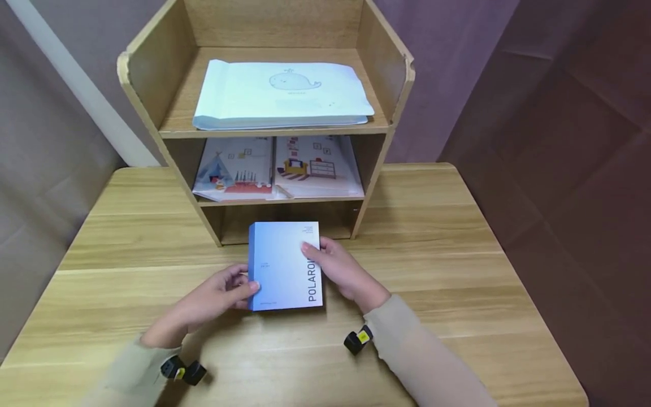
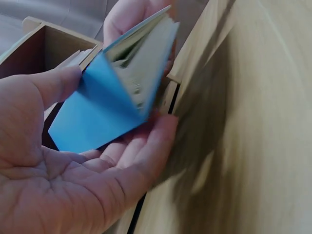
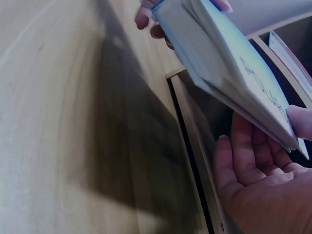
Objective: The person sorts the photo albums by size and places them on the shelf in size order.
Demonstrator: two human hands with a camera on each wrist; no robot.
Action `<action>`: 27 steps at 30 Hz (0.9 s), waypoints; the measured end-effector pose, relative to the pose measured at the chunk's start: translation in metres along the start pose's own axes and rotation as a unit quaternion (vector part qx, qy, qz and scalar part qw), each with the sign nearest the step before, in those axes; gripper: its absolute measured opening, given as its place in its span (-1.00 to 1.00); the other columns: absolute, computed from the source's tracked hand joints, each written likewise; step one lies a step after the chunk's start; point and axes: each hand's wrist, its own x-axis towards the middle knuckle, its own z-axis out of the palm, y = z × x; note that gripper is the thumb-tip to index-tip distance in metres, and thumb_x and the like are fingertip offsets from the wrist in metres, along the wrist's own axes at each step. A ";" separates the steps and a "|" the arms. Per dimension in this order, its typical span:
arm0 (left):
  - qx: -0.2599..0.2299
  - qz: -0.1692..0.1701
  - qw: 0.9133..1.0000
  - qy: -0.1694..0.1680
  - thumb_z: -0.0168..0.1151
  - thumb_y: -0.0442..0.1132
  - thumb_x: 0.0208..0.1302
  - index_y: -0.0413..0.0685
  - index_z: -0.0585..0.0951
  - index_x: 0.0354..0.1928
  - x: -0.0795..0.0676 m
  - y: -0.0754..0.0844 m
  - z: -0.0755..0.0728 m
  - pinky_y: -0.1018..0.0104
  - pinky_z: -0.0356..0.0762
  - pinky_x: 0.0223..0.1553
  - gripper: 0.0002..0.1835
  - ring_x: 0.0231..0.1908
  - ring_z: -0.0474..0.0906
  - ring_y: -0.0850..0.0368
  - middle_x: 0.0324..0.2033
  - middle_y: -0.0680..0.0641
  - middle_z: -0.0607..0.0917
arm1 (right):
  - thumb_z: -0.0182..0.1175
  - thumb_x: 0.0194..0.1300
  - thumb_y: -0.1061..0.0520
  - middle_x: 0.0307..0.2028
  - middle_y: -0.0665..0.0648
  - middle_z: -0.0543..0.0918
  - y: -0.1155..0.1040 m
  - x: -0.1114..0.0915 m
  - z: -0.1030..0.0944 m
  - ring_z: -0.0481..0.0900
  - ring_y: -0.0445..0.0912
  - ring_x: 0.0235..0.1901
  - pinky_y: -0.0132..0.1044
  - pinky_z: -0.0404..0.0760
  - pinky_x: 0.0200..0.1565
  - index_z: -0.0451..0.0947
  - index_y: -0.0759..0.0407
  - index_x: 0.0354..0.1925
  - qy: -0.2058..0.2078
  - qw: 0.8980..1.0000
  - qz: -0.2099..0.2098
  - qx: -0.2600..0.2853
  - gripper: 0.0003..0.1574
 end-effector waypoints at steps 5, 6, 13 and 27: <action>-0.029 0.021 0.999 -0.005 0.25 -0.13 0.34 -0.33 0.22 0.33 0.000 -0.002 0.008 -0.03 0.61 -0.12 -0.32 -0.15 0.65 -0.07 -0.10 -0.25 0.64 | 0.09 0.40 -0.22 -0.18 0.21 0.69 -0.001 0.001 -0.004 0.64 0.05 -0.16 -0.08 0.31 0.20 0.42 0.21 0.18 0.001 1.000 0.002 0.015 -0.36; -0.032 0.024 0.999 -0.003 0.25 -0.13 0.33 -0.32 0.22 0.33 0.000 -0.003 0.009 -0.04 0.61 -0.12 -0.33 -0.15 0.65 -0.07 -0.08 -0.25 0.64 | 0.10 0.39 -0.22 -0.18 0.21 0.69 -0.001 0.001 -0.004 0.64 0.05 -0.16 -0.08 0.30 0.20 0.42 0.22 0.18 0.000 1.000 0.002 0.016 -0.36; -0.035 0.037 0.999 0.011 0.26 -0.11 0.33 -0.28 0.25 0.32 0.000 -0.004 0.012 -0.09 0.60 -0.14 -0.34 -0.12 0.65 -0.07 0.02 -0.26 0.62 | 0.11 0.38 -0.23 -0.18 0.21 0.69 -0.001 0.003 -0.004 0.64 0.05 -0.16 -0.06 0.28 0.23 0.42 0.21 0.17 0.001 1.000 0.010 0.014 -0.36; -0.060 0.048 0.995 0.058 0.29 -0.15 0.30 -0.30 0.26 0.30 0.002 -0.004 0.019 0.19 0.59 -0.05 -0.34 0.00 0.60 -0.08 0.09 -0.27 0.57 | 0.06 0.41 -0.23 -0.14 0.22 0.68 0.002 0.004 -0.002 0.65 0.05 -0.16 -0.15 0.52 0.01 0.39 0.16 0.23 0.000 1.000 0.010 0.012 -0.36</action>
